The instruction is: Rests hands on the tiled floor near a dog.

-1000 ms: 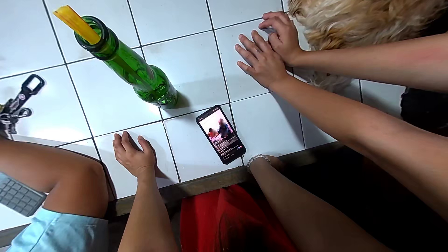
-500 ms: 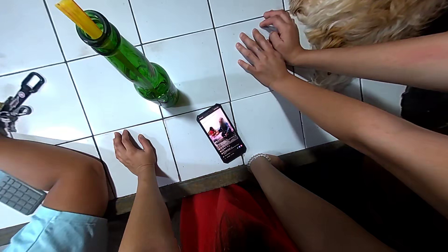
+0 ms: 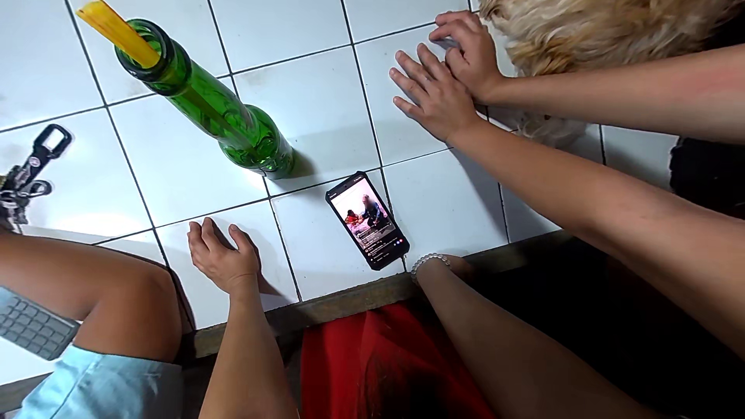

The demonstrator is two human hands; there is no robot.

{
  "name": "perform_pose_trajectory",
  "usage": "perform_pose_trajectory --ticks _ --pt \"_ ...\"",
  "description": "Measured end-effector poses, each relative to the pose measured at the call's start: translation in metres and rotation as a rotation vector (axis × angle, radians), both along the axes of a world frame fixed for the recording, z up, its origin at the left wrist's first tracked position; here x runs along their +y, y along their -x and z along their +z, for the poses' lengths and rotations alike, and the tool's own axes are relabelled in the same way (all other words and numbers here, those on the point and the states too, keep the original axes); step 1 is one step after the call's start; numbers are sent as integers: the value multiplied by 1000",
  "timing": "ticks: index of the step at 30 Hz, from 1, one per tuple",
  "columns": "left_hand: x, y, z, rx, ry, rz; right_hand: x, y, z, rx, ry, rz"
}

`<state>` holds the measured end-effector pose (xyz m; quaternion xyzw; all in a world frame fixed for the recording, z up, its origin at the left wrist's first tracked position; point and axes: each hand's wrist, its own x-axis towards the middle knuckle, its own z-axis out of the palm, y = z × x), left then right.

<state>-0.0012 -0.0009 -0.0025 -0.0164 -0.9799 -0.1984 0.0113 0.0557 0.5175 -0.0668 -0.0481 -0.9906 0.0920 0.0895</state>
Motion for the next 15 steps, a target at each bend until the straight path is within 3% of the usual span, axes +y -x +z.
perform_pose_trajectory --ticks 3,5,7,8,10,13,15 --pt "0 0 1 0 -2 -1 -7 1 17 8 67 -28" --pt "0 0 1 9 1 -9 -13 7 86 -276 264 -112" --pt "1 0 2 9 4 -12 -21 8 110 -310 352 -117" --pt "0 0 1 5 2 -9 -30 1 95 -227 275 -56" --pt "0 0 -1 0 0 2 -54 -8 71 -186 -100 71" --pt "0 1 -1 4 6 0 -75 -4 94 -465 -530 148" --pt "0 1 -1 7 8 1 -75 -2 99 -504 -591 161"
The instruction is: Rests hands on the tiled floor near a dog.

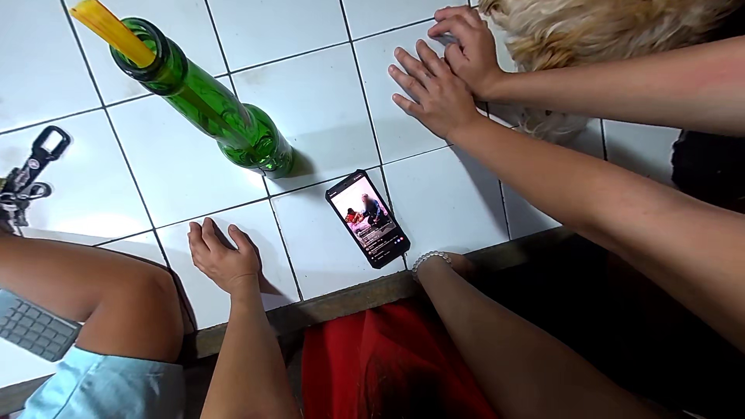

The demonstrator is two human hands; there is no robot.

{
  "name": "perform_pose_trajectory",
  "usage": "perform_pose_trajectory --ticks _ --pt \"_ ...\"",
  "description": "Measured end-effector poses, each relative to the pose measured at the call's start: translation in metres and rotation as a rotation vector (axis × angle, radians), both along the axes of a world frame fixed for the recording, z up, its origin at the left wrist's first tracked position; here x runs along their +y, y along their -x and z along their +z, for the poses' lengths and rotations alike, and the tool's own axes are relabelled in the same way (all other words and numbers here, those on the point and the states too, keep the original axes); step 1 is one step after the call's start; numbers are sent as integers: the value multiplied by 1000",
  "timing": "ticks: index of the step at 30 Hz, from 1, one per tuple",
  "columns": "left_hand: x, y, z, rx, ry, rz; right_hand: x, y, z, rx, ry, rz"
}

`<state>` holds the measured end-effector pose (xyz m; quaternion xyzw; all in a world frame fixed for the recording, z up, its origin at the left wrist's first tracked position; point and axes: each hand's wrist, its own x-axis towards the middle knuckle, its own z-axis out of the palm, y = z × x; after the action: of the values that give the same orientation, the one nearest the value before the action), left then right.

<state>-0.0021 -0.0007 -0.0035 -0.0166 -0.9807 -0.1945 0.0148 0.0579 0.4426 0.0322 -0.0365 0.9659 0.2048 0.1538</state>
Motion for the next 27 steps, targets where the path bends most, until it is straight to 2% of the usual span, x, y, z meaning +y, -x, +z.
perform_pose_trajectory --ticks 4,5,7,9,13,14,27 --pt "0 0 1 -9 -5 -8 11 -6 -22 248 322 -27" --pt "-1 0 1 -12 -5 -10 11 -6 -23 259 345 -40" --pt "-1 0 0 -4 -3 -12 3 -3 -8 104 207 -68" --pt "-1 0 0 6 -3 -15 4 -4 -9 103 179 -44" --pt "-1 0 -1 14 0 -7 55 0 -76 443 546 -91" --pt "-1 -1 -1 8 3 -8 64 2 -86 475 580 -116" --pt "-1 -1 -1 16 4 -9 61 3 -82 447 576 -151"
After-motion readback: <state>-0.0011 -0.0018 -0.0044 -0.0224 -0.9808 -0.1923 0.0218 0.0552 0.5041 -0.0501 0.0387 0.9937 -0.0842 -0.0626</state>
